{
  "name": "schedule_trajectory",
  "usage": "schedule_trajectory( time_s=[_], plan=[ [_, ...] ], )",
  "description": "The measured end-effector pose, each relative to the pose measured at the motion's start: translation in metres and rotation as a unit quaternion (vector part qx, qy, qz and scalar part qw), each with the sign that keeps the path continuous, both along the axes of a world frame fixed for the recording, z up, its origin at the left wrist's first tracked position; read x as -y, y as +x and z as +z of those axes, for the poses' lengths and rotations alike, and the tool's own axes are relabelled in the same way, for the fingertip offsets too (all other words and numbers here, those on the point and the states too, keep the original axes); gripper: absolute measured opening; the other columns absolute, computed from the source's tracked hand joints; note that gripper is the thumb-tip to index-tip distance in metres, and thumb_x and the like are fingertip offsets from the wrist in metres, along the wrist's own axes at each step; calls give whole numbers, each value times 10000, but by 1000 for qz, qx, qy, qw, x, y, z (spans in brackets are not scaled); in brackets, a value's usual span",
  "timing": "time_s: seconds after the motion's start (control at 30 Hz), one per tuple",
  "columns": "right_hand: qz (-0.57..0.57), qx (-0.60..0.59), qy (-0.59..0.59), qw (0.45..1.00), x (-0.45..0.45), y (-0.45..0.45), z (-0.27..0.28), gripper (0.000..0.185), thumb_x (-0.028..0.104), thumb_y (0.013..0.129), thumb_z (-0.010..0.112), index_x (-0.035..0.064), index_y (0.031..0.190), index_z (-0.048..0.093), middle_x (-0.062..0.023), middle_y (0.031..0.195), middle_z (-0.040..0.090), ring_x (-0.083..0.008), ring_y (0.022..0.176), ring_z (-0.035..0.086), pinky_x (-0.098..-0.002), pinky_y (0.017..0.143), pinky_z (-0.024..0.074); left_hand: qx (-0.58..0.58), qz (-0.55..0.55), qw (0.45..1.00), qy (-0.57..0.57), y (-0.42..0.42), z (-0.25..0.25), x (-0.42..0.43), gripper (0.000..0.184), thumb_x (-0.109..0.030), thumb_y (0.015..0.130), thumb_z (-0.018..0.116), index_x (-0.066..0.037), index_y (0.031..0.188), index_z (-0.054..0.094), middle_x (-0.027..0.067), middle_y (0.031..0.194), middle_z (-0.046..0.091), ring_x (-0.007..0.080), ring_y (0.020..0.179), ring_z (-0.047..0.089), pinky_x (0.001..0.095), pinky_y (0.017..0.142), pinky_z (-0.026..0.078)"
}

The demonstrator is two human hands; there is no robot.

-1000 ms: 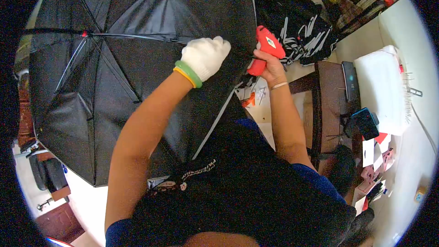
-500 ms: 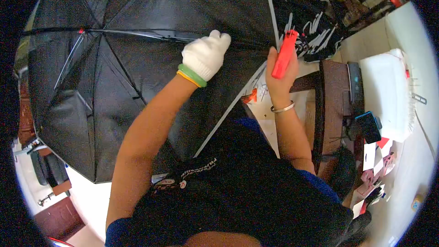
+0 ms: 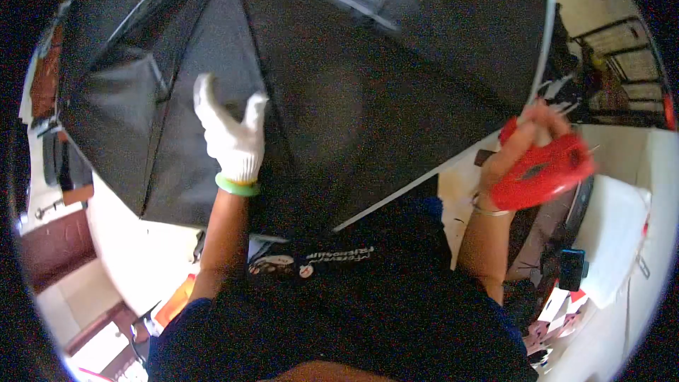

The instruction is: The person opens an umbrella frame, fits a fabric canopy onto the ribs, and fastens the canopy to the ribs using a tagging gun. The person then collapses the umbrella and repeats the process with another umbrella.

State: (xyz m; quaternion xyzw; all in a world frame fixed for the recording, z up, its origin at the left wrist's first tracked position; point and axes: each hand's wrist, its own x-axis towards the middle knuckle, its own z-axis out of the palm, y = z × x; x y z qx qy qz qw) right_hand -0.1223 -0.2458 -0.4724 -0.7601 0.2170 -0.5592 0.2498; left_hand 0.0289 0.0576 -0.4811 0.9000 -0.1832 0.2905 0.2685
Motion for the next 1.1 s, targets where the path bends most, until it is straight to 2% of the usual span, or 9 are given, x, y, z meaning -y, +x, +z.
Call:
schedule_trajectory(
  time_s=[0.07,0.2,0.3,0.33,0.43,0.47,0.57,0.7,1.1],
  plan=[
    [254,-26,162,953,-20,33,34,348,268,987,463,-34,1149,521,-118,1035,575,-199,891,582,-309,803,477,-226,122,966,34,-9,1,-4,445,-184,783,730,-18,1166,572,186,1096,628,375,945,632,479,852,492],
    [525,-112,436,723,-65,108,48,366,247,972,467,-75,1116,563,-169,1047,637,-283,952,667,-396,834,544,-298,93,946,87,-19,-30,-11,405,-172,827,698,3,1166,562,147,974,645,273,818,658,404,735,534],
    [568,-247,571,539,-98,155,3,374,225,947,506,-74,1168,549,-166,1026,663,-258,869,683,-379,790,556,-569,14,741,-356,-13,-31,-15,397,-161,854,677,16,1187,555,79,913,629,150,761,629,294,670,530],
    [596,-269,581,485,-105,163,-22,365,203,935,524,-66,1181,547,-166,1042,663,-249,884,680,-377,789,556,-568,14,741,-357,-12,-31,-15,397,-161,854,677,16,1187,555,79,913,629,150,761,629,294,670,530],
    [570,-281,623,456,-130,156,-64,322,139,920,531,-43,1185,543,-160,1026,664,-240,901,675,-372,788,557,-539,-6,694,-478,-19,-33,-14,398,-156,872,659,36,1202,548,29,896,601,78,727,585,222,630,505],
    [570,-280,623,456,-136,151,-71,322,139,920,531,-43,1185,543,-160,1026,664,-240,901,675,-372,788,557,-538,-6,694,-478,-18,-34,-14,398,-156,872,659,36,1202,548,29,896,601,78,727,585,222,630,505],
    [491,-250,572,608,-154,124,-82,295,91,912,534,-30,1181,531,-148,1012,666,-228,920,671,-353,785,547,-542,-1,685,-488,-19,-39,-15,397,-138,877,649,52,1210,543,32,906,606,94,742,593,243,650,516],
    [462,-249,435,732,-162,111,-89,262,80,910,540,-32,1146,521,-130,992,670,-208,919,674,-325,770,533,-542,-10,674,-502,-19,-37,-13,382,-124,884,635,46,1214,543,35,919,609,91,758,593,244,663,517],
    [429,-347,371,747,-152,100,-83,173,79,894,586,-39,1020,567,-118,919,685,-191,804,693,-305,718,535,-531,-13,654,-539,-37,-35,-5,372,-140,913,608,39,1231,536,35,948,607,90,775,590,240,678,510]
  ],
)
